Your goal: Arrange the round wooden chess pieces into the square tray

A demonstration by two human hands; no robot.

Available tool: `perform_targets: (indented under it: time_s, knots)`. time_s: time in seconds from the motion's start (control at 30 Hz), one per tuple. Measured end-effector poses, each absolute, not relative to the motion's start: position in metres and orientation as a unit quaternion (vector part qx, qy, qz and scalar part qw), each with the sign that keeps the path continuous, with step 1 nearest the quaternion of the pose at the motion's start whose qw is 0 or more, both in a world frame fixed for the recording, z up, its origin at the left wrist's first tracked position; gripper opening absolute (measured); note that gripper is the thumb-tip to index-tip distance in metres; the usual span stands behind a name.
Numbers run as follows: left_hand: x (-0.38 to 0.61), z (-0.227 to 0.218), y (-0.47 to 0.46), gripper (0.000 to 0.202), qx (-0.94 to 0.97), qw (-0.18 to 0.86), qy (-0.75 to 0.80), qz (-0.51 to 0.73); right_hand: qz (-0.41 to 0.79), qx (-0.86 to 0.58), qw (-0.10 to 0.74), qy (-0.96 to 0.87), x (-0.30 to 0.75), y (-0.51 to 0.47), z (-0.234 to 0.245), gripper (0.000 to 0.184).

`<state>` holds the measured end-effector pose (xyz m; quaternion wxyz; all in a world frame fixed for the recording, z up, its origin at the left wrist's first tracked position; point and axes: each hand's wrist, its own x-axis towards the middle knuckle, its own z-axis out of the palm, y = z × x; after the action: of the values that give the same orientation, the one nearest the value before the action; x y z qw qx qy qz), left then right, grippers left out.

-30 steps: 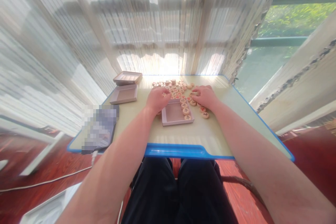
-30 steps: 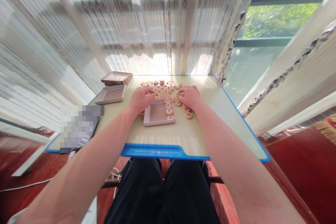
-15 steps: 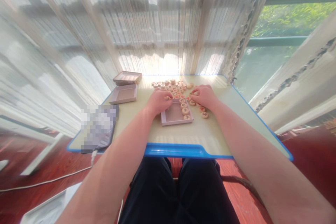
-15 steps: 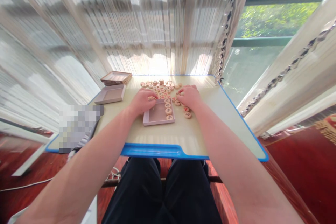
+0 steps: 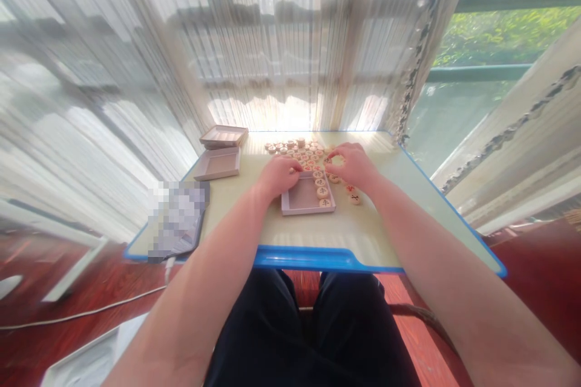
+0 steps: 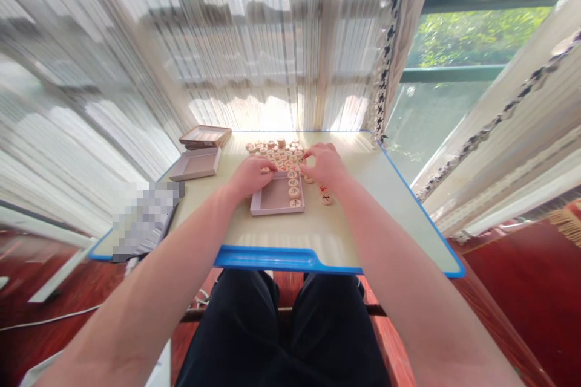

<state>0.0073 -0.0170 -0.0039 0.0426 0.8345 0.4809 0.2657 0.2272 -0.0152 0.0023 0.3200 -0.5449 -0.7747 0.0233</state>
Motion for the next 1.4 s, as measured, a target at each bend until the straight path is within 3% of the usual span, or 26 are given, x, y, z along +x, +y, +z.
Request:
perform_targets:
  time_s: [0.4, 0.6, 0.77, 1.0, 1.2, 1.4]
  knots:
    - [0.006, -0.008, -0.017, 0.027, 0.819, 0.087, 0.505, 0.259, 0.028, -0.65, 0.227, -0.725, 0.245, 0.001, -0.009, 0.032]
    - [0.007, -0.01, -0.017, 0.025, 0.814, 0.123, 0.503, 0.264, 0.028, -0.65, 0.238, -0.721, 0.247, -0.002, -0.003, 0.035]
    - [0.005, -0.008, -0.012, 0.03, 0.743, 0.112, 0.559, 0.351, 0.053, -0.659, 0.201, -0.722, 0.25, -0.007, 0.005, 0.031]
    - [0.007, -0.004, -0.001, 0.039, 0.693, 0.27, 0.56, 0.365, 0.03, -0.645, 0.201, -0.737, 0.245, -0.011, 0.003, 0.027]
    - [0.009, -0.004, -0.001, 0.038, 0.718, 0.238, 0.562, 0.334, 0.014, -0.553, 0.239, -0.798, 0.228, -0.012, 0.0, 0.03]
    - [0.01, -0.002, -0.002, 0.045, 0.751, 0.156, 0.569, 0.297, 0.118, -0.483, 0.172, -0.851, 0.205, -0.012, 0.005, 0.046]
